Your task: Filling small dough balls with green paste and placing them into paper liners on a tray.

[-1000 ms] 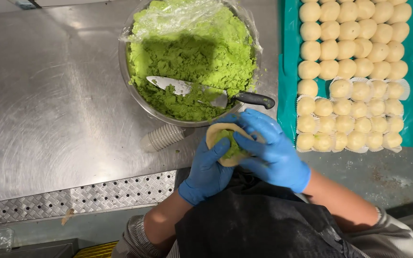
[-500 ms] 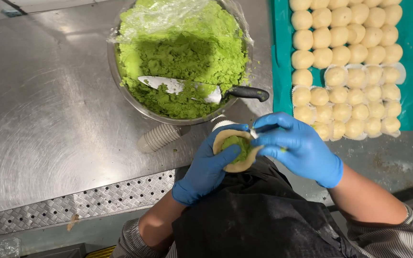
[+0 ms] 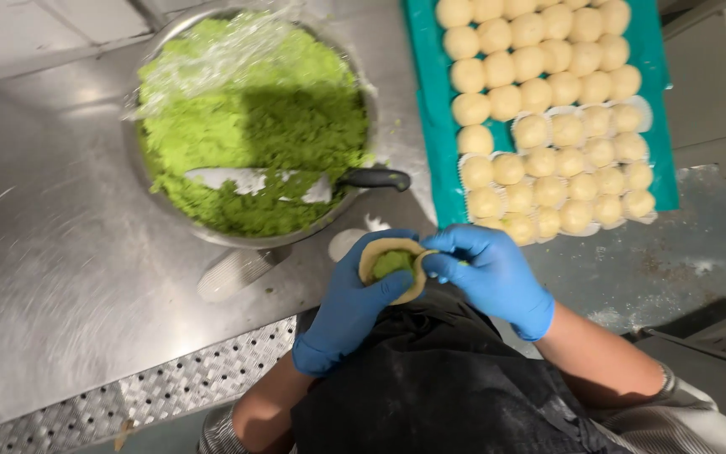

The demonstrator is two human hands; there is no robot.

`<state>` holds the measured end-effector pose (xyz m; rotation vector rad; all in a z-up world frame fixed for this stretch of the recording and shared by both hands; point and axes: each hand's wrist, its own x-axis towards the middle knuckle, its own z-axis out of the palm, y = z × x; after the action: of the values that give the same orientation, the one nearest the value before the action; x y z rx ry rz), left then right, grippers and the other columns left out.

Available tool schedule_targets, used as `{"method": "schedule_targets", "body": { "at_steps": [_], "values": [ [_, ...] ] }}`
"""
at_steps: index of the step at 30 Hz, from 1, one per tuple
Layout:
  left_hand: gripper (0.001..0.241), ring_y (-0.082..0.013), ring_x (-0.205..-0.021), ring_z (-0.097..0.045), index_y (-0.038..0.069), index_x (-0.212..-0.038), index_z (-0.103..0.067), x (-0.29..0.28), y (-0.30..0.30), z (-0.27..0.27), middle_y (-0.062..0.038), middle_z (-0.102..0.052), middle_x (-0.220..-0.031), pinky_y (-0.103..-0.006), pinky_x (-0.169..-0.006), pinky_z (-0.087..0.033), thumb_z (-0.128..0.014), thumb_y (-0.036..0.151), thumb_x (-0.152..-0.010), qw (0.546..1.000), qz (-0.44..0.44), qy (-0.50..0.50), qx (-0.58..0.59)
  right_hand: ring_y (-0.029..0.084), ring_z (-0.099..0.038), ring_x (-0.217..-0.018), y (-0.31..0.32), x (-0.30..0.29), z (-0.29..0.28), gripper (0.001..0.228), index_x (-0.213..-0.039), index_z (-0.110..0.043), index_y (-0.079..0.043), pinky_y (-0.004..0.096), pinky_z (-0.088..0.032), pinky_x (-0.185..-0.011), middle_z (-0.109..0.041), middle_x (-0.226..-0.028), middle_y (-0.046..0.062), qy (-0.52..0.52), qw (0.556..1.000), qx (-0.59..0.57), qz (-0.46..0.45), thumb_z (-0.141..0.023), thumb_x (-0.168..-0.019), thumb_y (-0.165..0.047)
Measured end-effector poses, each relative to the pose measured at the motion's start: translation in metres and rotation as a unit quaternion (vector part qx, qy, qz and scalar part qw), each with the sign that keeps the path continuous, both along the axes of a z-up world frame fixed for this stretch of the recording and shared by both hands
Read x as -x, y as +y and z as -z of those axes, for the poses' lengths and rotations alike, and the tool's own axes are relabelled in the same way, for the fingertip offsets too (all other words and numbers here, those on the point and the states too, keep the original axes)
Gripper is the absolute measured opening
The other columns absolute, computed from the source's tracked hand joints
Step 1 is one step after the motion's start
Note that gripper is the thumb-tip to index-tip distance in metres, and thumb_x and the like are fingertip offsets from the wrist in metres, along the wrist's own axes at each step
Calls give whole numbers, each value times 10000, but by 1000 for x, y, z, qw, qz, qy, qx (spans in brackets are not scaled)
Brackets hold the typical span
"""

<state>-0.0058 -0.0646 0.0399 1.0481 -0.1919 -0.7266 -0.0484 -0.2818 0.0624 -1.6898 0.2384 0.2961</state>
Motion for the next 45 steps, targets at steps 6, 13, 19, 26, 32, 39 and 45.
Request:
{"method": "schedule_targets", "body": {
  "at_steps": [6, 13, 19, 26, 32, 39, 45],
  "values": [
    [219, -146, -1050, -678, 26, -1169, -679, 6, -53, 13, -64, -690, -1129, -292, -945, -550, -679, 120, -970, 993, -55, -57, -93, 246, -672, -780, -46, 12, -37, 216, -1026, -742, -68, 328, -509, -675, -695, -896, 96, -221, 915, 310, -133, -810, -826, -108],
    [311, -147, -1002, -653, 0, -1266, -653, 18, -120, -4, -77, -688, -1154, -295, -904, -546, -663, 89, -969, 993, 98, 61, -7, 182, -613, -633, -115, 12, -53, 398, -1112, -718, -50, 298, -509, -574, -646, -808, 61, -158, 960, 205, -110, -847, -754, -166],
    [426, -101, -1116, -633, 25, -1396, -576, 28, -164, -26, -26, -669, -1229, -254, -1002, -516, -638, 138, -990, 997, 71, 36, 0, 167, -662, -653, -171, 28, -19, 142, -926, -720, -53, 286, -538, -603, -720, -800, 43, -55, 986, 117, -107, -805, -835, -123],
    [342, -110, -976, -677, 30, -1281, -677, 36, -194, -32, -46, -732, -1094, -264, -886, -549, -634, 182, -978, 989, 29, 4, -142, 210, -651, -672, -210, 33, -13, 275, -845, -665, -96, 338, -479, -592, -675, -797, 47, -249, 912, 255, -203, -855, -768, -279],
    [443, -145, -1083, -644, -19, -1359, -632, 31, -194, -28, -80, -697, -1171, -286, -985, -509, -579, 281, -1038, 985, 147, 68, -53, 203, -662, -709, -211, 4, -43, 397, -1127, -717, -43, 333, -523, -613, -679, -861, 64, -182, 931, 165, -271, -808, -786, -225],
    [670, -247, -1292, -608, -58, -1503, -514, 36, -194, -23, -209, -614, -1417, -360, -1142, -461, -661, 342, -987, 982, 93, 155, 46, 128, -645, -637, -233, 33, 9, 87, -883, -691, 7, 272, -526, -572, -669, -813, 73, 1, 995, -96, -26, -761, -893, -44],
    [540, -162, -1232, -616, 21, -1464, -526, 56, -221, -27, -73, -628, -1346, -310, -1080, -493, -665, 203, -975, 994, -98, -2, -56, 122, -674, -638, -213, 32, 20, 159, -839, -678, -11, 264, -542, -559, -672, -811, 66, -69, 998, -10, 3, -812, -825, -95]
  ]
}}
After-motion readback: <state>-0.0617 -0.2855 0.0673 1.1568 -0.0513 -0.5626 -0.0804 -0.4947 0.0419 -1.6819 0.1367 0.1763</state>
